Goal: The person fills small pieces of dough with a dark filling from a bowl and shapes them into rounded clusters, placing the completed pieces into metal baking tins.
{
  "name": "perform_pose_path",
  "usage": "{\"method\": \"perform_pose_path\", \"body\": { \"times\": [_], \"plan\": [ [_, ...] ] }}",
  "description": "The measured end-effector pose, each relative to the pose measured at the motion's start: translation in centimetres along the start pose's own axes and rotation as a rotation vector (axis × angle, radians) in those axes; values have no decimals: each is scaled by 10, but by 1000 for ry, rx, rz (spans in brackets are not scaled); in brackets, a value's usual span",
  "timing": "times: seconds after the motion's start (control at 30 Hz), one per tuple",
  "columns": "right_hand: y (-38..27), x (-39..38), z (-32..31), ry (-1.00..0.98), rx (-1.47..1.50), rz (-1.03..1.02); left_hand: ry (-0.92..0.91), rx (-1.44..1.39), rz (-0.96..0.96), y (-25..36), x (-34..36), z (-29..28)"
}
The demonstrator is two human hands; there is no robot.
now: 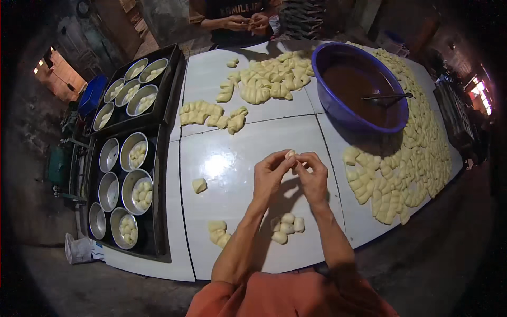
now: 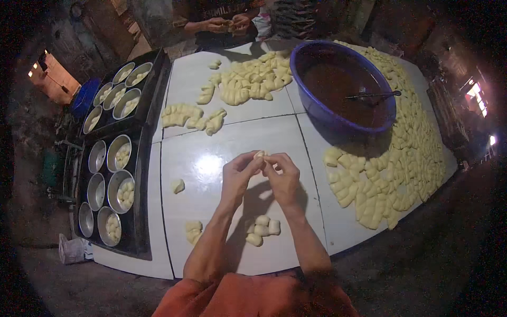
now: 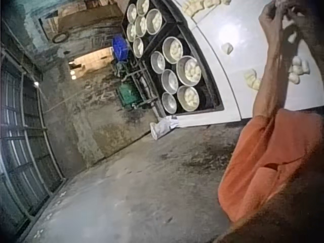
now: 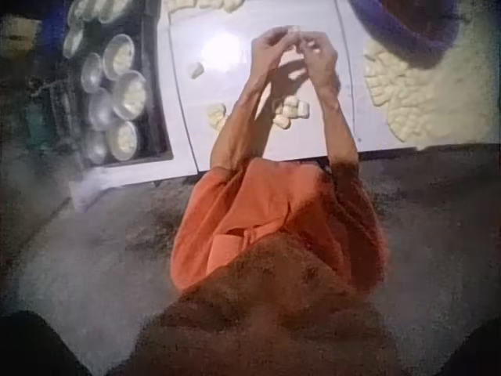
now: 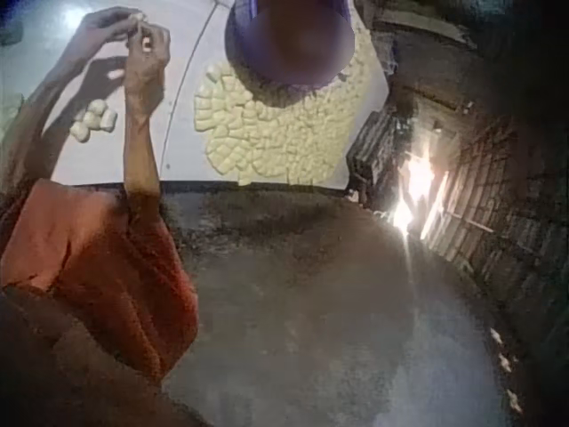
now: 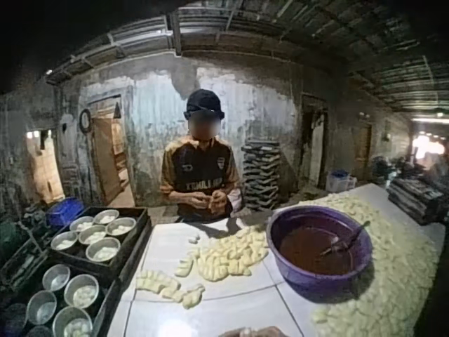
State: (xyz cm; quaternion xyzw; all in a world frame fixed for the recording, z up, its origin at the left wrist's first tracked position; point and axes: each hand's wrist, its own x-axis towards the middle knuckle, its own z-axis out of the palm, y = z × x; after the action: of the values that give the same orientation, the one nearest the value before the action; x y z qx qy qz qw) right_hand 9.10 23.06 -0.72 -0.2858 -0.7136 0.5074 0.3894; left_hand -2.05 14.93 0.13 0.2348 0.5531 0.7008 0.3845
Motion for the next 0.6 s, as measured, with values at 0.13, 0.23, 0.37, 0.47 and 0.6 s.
{"method": "perform_pose_path", "body": {
  "times": [0.13, 0.23, 0.37, 0.47, 0.6],
  "plan": [
    [-14, 2, -4, -169, 249, 346, -146, -7, -218, 27, 4, -16],
    [-24, -11, -9, -223, 221, 59, -172, 22, -241, 38, 4, -26],
    [-11, -17, -11, -244, 118, -54, -204, 17, -170, 38, -10, -23],
    [-19, -19, -6, -123, 47, -196, -223, -47, -107, 30, -20, -23],
    [-11, -26, 11, 88, -13, -339, -282, -88, -149, 25, -20, -25]
  ]
}}
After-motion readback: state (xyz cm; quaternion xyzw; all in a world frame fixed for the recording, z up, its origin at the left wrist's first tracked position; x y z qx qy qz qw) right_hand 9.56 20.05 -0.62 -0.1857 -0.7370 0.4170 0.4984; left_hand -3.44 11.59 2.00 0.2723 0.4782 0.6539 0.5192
